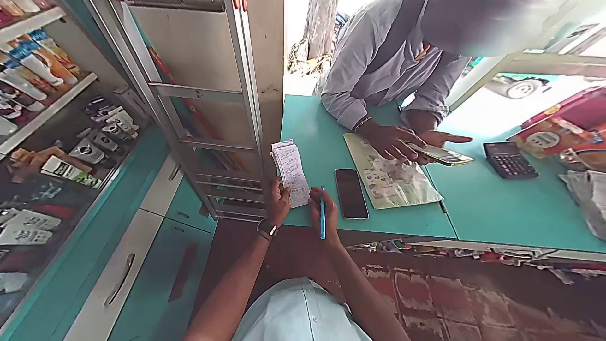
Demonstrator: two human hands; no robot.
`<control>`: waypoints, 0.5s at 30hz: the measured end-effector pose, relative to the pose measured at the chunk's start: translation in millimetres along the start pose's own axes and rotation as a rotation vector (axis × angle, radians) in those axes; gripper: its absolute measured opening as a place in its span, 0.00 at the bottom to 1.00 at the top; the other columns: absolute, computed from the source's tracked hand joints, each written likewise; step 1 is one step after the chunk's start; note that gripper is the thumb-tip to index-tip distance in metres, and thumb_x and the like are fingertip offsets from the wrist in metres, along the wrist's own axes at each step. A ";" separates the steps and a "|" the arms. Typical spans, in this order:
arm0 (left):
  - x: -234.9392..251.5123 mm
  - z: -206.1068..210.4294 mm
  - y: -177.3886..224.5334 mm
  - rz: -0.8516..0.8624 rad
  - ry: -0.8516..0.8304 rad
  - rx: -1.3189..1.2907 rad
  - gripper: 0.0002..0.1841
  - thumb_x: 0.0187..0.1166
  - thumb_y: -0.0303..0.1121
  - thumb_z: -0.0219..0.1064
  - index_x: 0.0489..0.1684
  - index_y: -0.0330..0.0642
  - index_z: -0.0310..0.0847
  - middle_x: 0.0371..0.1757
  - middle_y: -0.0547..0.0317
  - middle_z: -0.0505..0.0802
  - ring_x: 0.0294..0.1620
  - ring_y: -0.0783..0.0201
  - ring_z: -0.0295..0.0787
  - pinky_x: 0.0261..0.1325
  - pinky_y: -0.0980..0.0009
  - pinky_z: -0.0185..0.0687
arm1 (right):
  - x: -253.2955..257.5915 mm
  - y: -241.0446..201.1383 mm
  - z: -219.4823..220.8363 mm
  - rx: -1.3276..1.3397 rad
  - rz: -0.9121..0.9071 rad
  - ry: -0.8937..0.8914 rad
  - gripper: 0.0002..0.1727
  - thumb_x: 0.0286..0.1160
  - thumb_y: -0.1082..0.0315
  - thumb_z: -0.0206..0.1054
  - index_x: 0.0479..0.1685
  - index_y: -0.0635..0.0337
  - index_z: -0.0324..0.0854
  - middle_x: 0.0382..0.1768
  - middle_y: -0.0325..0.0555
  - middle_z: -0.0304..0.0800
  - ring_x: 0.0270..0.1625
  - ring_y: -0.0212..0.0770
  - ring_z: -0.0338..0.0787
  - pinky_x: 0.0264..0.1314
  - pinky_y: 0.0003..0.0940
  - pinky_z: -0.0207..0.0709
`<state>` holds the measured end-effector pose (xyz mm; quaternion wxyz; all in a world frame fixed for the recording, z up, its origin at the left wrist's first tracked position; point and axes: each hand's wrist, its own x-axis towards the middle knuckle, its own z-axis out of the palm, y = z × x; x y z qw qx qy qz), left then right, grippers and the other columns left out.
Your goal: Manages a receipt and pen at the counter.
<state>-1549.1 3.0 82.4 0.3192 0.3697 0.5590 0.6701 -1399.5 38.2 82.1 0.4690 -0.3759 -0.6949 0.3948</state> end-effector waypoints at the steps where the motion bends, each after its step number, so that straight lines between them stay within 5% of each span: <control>1: 0.2 -0.2 0.2 0.002 0.000 0.021 0.24 0.85 0.20 0.53 0.80 0.21 0.59 0.57 0.37 0.91 0.57 0.58 0.93 0.65 0.63 0.88 | 0.1 0.7 1.0 0.024 -0.006 0.025 0.19 0.71 0.77 0.67 0.62 0.73 0.82 0.54 0.55 0.94 0.57 0.38 0.94 0.62 0.31 0.88; 3: 0.6 -1.2 -0.2 0.010 0.004 0.049 0.24 0.85 0.20 0.53 0.80 0.21 0.59 0.57 0.37 0.91 0.56 0.59 0.93 0.64 0.63 0.89 | 0.0 -0.4 2.5 0.107 -0.027 0.073 0.19 0.76 0.74 0.68 0.63 0.75 0.81 0.59 0.59 0.91 0.63 0.41 0.92 0.66 0.32 0.86; 5: 1.0 -0.9 -1.2 0.019 0.009 0.057 0.24 0.85 0.20 0.53 0.79 0.21 0.59 0.56 0.38 0.92 0.55 0.59 0.94 0.63 0.63 0.89 | -2.1 -6.0 0.1 0.202 -0.014 0.093 0.20 0.86 0.69 0.55 0.65 0.77 0.78 0.58 0.57 0.91 0.62 0.40 0.91 0.67 0.34 0.85; 8: 1.1 -0.2 -1.6 0.018 0.022 0.049 0.24 0.85 0.20 0.54 0.79 0.21 0.59 0.55 0.39 0.92 0.54 0.60 0.94 0.63 0.64 0.89 | -8.0 -4.3 -3.7 0.326 -0.001 0.077 0.32 0.94 0.55 0.36 0.62 0.75 0.79 0.43 0.43 0.92 0.47 0.29 0.90 0.58 0.28 0.85; 11: 2.2 0.1 0.5 -0.003 0.030 0.036 0.25 0.85 0.20 0.54 0.80 0.20 0.59 0.55 0.38 0.92 0.53 0.61 0.94 0.63 0.65 0.89 | -8.4 -11.2 -5.2 0.286 0.004 0.034 0.20 0.86 0.69 0.48 0.49 0.70 0.87 0.29 0.34 0.89 0.31 0.23 0.84 0.39 0.21 0.80; 15: 2.1 0.9 0.2 -0.015 0.044 0.053 0.24 0.84 0.20 0.55 0.78 0.21 0.60 0.51 0.41 0.93 0.50 0.63 0.94 0.60 0.66 0.89 | -5.1 -13.0 -4.9 0.205 -0.033 -0.044 0.09 0.66 0.74 0.69 0.43 0.69 0.85 0.32 0.41 0.92 0.33 0.27 0.90 0.37 0.24 0.86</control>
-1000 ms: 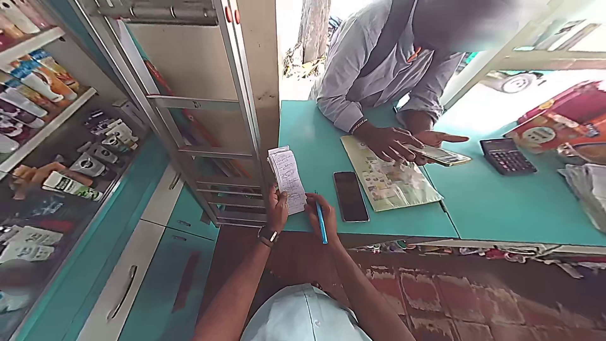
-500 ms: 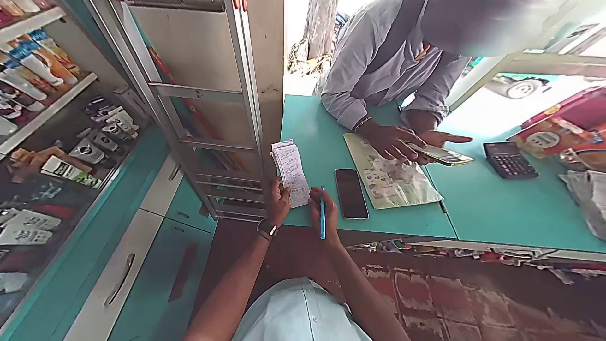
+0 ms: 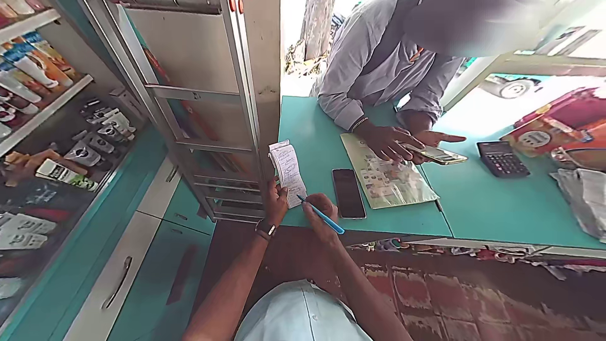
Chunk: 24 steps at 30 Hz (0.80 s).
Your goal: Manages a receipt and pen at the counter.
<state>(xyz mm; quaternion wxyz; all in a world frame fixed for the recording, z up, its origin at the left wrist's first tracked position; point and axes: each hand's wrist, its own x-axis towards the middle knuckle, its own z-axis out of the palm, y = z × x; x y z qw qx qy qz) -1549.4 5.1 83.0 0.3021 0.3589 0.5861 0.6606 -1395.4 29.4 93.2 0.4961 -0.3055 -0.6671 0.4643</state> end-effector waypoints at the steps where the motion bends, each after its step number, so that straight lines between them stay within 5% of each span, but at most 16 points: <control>1: 0.3 0.0 -0.9 0.007 -0.004 0.002 0.24 0.84 0.21 0.55 0.78 0.21 0.60 0.51 0.41 0.93 0.50 0.63 0.94 0.60 0.66 0.89 | -0.3 4.8 1.2 0.000 -0.016 0.010 0.06 0.65 0.74 0.71 0.38 0.67 0.85 0.29 0.40 0.92 0.30 0.27 0.89 0.33 0.23 0.84; 18: 0.9 -3.8 -8.7 0.048 0.020 0.106 0.22 0.83 0.23 0.58 0.76 0.26 0.68 0.45 0.45 0.94 0.46 0.62 0.94 0.57 0.63 0.90 | -3.3 15.4 3.4 -0.095 -0.060 -0.066 0.07 0.70 0.70 0.72 0.36 0.66 0.89 0.26 0.39 0.92 0.26 0.23 0.87 0.30 0.21 0.82; 24: 0.8 -1.1 -2.5 0.053 -0.003 0.074 0.25 0.83 0.21 0.56 0.79 0.21 0.62 0.50 0.41 0.94 0.49 0.61 0.95 0.59 0.65 0.90 | -2.1 16.1 4.7 -0.133 -0.097 -0.073 0.06 0.68 0.70 0.72 0.34 0.64 0.91 0.27 0.40 0.93 0.27 0.24 0.88 0.31 0.21 0.83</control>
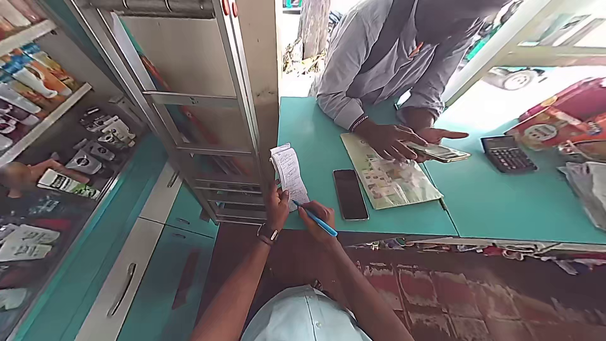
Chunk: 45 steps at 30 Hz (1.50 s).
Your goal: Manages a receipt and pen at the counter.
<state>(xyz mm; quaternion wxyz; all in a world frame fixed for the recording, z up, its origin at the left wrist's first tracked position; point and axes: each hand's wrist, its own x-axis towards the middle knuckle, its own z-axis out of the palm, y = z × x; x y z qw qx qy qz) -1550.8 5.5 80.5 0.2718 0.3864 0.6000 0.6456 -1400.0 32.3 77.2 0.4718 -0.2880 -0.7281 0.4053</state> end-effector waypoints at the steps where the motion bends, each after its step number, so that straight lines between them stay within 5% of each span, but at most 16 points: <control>1: -1.2 -0.6 -0.9 -0.001 0.001 -0.009 0.25 0.83 0.20 0.56 0.79 0.21 0.62 0.50 0.42 0.94 0.49 0.62 0.95 0.59 0.66 0.90 | -1.4 -0.3 0.3 -0.004 0.000 -0.001 0.06 0.68 0.70 0.72 0.34 0.64 0.91 0.26 0.40 0.93 0.27 0.24 0.88 0.31 0.21 0.82; 7: -1.5 0.6 -4.6 0.007 0.001 -0.049 0.23 0.83 0.20 0.55 0.77 0.22 0.63 0.50 0.42 0.94 0.51 0.63 0.94 0.61 0.66 0.89 | -1.2 0.8 -0.4 0.025 -0.025 -0.006 0.05 0.69 0.71 0.72 0.35 0.64 0.90 0.28 0.40 0.93 0.27 0.24 0.88 0.32 0.21 0.83; 17: -1.7 -1.4 -2.7 -0.003 0.037 0.046 0.23 0.82 0.23 0.57 0.76 0.24 0.67 0.39 0.48 0.93 0.40 0.65 0.93 0.54 0.66 0.90 | -4.9 -6.1 -5.7 0.187 0.033 0.160 0.01 0.68 0.77 0.67 0.33 0.64 0.83 0.26 0.37 0.90 0.28 0.25 0.87 0.31 0.20 0.82; 28: 0.4 -1.7 -3.3 -0.008 0.023 -0.068 0.23 0.83 0.21 0.56 0.77 0.24 0.65 0.52 0.41 0.93 0.50 0.60 0.94 0.60 0.62 0.90 | -5.4 -3.4 -5.5 0.109 0.009 0.114 0.03 0.63 0.75 0.67 0.25 0.61 0.80 0.19 0.33 0.84 0.21 0.22 0.82 0.24 0.18 0.76; 45: -2.1 -0.8 -1.2 -0.054 0.009 -0.085 0.23 0.84 0.21 0.55 0.77 0.23 0.64 0.50 0.43 0.93 0.49 0.63 0.94 0.59 0.65 0.90 | -7.9 0.7 -5.2 0.061 -0.026 0.116 0.04 0.62 0.74 0.67 0.24 0.61 0.80 0.18 0.34 0.84 0.21 0.22 0.82 0.24 0.18 0.75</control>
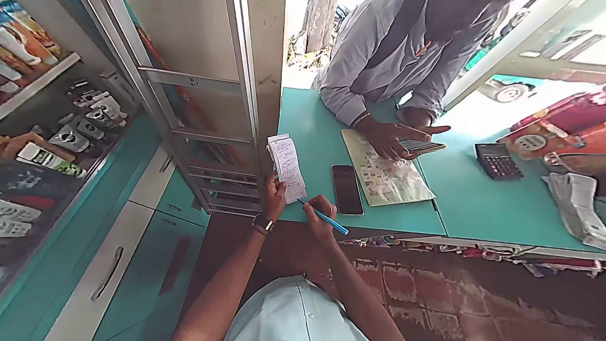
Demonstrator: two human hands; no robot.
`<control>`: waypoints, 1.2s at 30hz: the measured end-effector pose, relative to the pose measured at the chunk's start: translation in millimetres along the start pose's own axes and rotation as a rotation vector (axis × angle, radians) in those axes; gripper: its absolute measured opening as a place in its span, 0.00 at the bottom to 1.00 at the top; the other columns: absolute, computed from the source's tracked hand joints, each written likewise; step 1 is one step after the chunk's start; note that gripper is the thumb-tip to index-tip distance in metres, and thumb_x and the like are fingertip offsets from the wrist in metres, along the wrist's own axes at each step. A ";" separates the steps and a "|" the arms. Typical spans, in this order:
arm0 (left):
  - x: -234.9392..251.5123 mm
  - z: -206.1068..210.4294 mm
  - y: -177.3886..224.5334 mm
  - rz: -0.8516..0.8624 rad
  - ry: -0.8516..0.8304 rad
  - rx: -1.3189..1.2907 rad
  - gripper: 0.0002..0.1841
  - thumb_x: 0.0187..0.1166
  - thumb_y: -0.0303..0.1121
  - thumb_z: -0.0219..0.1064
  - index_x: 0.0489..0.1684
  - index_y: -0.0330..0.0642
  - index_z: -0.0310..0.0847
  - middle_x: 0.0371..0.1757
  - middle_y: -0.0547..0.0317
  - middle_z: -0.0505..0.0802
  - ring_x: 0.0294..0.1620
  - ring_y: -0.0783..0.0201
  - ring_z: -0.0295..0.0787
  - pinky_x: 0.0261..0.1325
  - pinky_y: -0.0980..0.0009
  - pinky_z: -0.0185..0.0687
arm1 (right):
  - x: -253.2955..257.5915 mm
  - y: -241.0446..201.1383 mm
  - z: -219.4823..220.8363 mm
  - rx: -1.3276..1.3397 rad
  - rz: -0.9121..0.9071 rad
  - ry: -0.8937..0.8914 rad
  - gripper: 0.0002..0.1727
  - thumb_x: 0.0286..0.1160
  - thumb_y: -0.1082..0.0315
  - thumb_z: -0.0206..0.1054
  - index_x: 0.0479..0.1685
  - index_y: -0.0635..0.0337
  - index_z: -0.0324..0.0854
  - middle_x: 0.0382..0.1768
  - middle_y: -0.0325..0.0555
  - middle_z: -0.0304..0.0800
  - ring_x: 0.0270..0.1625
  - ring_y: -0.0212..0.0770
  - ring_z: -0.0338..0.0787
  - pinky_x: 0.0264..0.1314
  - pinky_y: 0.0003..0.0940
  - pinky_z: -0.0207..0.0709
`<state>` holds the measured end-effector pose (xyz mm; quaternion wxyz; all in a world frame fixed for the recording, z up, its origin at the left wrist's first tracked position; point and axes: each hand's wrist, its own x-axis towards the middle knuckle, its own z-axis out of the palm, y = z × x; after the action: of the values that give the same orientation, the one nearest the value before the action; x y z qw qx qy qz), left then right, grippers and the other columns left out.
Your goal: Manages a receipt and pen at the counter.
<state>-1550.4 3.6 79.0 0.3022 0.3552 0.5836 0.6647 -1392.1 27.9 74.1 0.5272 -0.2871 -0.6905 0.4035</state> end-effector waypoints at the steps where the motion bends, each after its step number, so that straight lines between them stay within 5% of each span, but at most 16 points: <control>1: 0.1 -0.1 0.1 0.000 -0.002 0.005 0.22 0.84 0.21 0.55 0.77 0.23 0.64 0.50 0.43 0.93 0.49 0.63 0.94 0.60 0.65 0.90 | 0.1 -0.3 -0.1 0.003 0.001 0.002 0.04 0.62 0.74 0.67 0.24 0.61 0.80 0.18 0.34 0.83 0.21 0.22 0.81 0.24 0.18 0.75; 36: -0.7 -0.4 1.0 0.030 0.000 -0.036 0.23 0.82 0.20 0.55 0.77 0.22 0.64 0.54 0.41 0.91 0.52 0.63 0.93 0.61 0.66 0.89 | -0.5 -4.2 0.9 -0.012 0.026 -0.018 0.04 0.65 0.73 0.67 0.26 0.62 0.82 0.20 0.35 0.85 0.22 0.22 0.83 0.25 0.18 0.77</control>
<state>-1550.3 2.7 79.9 0.2985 0.3586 0.5662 0.6796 -1392.6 25.1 77.4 0.5139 -0.2955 -0.6939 0.4087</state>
